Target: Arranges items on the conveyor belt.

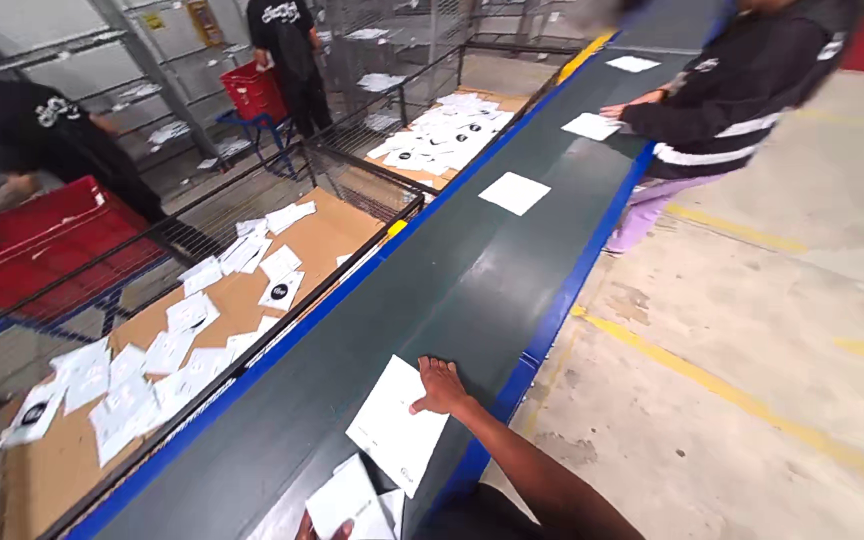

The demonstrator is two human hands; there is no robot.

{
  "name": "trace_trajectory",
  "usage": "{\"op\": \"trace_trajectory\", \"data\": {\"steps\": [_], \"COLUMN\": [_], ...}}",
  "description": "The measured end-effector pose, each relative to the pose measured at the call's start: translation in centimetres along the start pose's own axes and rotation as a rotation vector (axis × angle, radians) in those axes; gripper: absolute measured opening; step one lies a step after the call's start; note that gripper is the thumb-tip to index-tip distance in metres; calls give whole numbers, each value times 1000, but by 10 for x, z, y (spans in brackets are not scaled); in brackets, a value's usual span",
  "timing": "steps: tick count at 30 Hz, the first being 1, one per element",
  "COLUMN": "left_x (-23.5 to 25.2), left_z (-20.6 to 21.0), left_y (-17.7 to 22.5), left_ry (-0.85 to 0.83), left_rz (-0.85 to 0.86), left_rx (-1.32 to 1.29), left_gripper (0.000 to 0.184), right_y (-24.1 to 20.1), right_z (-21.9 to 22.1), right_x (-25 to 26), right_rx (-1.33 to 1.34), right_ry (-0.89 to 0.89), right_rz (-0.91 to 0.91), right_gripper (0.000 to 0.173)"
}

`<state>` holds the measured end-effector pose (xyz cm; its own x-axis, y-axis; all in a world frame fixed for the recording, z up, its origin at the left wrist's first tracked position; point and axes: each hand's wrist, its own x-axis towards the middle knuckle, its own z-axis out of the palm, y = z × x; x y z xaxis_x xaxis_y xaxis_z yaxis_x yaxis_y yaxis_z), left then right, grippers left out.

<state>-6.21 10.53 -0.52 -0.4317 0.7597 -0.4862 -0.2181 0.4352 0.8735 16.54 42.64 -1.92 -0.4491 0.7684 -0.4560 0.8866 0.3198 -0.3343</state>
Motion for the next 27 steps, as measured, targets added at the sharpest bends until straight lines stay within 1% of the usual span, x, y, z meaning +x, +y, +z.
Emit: {"op": "trace_trajectory", "data": {"steps": [2,3,4,5,6,7,8,9,11,12,13,14,15,16,17,18,19,21,22,23,25,27], "left_x": [-14,-18,-20,-18,-12,-4,0,2,-4,-8,-11,-13,-11,-6,3,13,25,56,73,89,110,120], "left_z": [13,18,21,24,24,22,19,15,10,7,4,0,-3,-7,-9,-12,-15,-24,-31,-41,-57,-64], "left_y": [13,17,19,16,8,-2,-13,-19,-13,-4,4,9,13,17,21,28,38,69,90,112,158,182], "left_ry": [-38,-46,-16,47,119,197,256,277,202,100,-40,-161,-244,-275,-246,-153,-19,290,412,486,531,521], "left_rz": [50,68,84,112,145,168,177,182,162,129,71,26,15,22,36,54,82,182,236,264,240,194], "left_rx": [-119,-163,-182,-160,-79,23,107,159,126,40,-50,-95,-89,-34,42,94,84,-93,-224,-375,-593,-608], "left_gripper": [67,57,49,47,50,54,59,63,69,75,80,77,65,50,41,37,37,38,41,46,59,77], "right_y": [-13,-23,-36,-49,-58,-64,-65,-63,-53,-48,-44,-41,-39,-39,-40,-41,-42,-40,-37,-33,-26,-22], "right_z": [23,33,42,47,50,53,57,59,59,58,57,57,57,59,61,62,61,56,52,48,41,34], "right_x": [-16,-28,-43,-59,-74,-84,-90,-92,-90,-90,-91,-93,-94,-95,-95,-94,-92,-87,-84,-82,-79,-72], "right_rx": [234,400,587,770,931,1034,1074,1081,1107,1139,1180,1215,1235,1238,1224,1216,1209,1202,1209,1217,1222,1183], "right_ry": [-49,-92,-171,-303,-455,-583,-664,-716,-774,-794,-804,-800,-780,-741,-681,-613,-543,-432,-399,-374,-326,-261], "right_rz": [-171,-268,-343,-394,-431,-451,-457,-460,-466,-458,-442,-421,-390,-338,-279,-244,-222,-197,-189,-182,-173,-183], "right_gripper": [89,71,56,48,43,40,37,36,37,35,33,32,35,42,47,50,50,46,44,41,38,37]}}
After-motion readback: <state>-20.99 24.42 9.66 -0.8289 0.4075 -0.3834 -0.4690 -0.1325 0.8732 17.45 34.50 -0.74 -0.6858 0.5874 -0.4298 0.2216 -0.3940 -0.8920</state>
